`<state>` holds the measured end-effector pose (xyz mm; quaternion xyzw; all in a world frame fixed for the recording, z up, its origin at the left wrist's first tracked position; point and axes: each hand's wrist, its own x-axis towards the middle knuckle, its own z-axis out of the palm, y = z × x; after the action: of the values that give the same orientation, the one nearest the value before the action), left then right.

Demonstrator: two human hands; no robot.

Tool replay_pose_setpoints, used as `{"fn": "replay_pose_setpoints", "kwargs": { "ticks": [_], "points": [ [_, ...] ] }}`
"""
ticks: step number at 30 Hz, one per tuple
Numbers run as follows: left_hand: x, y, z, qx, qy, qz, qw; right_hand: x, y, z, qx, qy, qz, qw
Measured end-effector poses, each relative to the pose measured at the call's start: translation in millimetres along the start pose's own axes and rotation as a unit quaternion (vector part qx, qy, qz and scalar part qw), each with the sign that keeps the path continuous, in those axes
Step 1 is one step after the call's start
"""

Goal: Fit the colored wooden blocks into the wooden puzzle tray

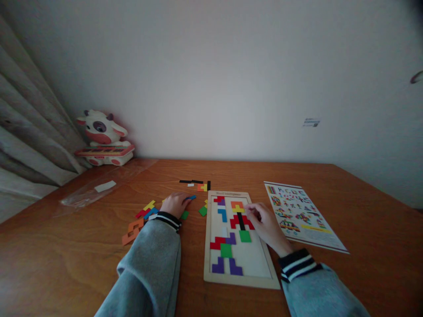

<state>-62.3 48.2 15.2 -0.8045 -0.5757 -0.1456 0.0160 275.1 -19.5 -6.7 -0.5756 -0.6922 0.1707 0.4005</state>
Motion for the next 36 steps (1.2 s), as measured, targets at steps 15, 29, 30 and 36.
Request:
{"fn": "replay_pose_setpoints", "kwargs": {
  "ticks": [15, 29, 30, 36],
  "points": [
    [-4, 31, -7.6, -0.158, 0.082, 0.039, 0.983, 0, -1, -1, 0.003, -0.001, 0.006, 1.0],
    [-12, 63, 5.3, -0.227, 0.04, 0.263, 0.937, 0, -3, -1, 0.015, 0.004, 0.007, 1.0],
    [-12, 62, 6.1, -0.232, 0.038, 0.264, 0.935, 0, -3, -1, 0.015, 0.006, 0.007, 1.0],
    [-14, 67, 6.1, -0.261, 0.029, 0.213, 0.941, 0, -4, -1, 0.008, 0.007, 0.005, 1.0]
  ]
}}
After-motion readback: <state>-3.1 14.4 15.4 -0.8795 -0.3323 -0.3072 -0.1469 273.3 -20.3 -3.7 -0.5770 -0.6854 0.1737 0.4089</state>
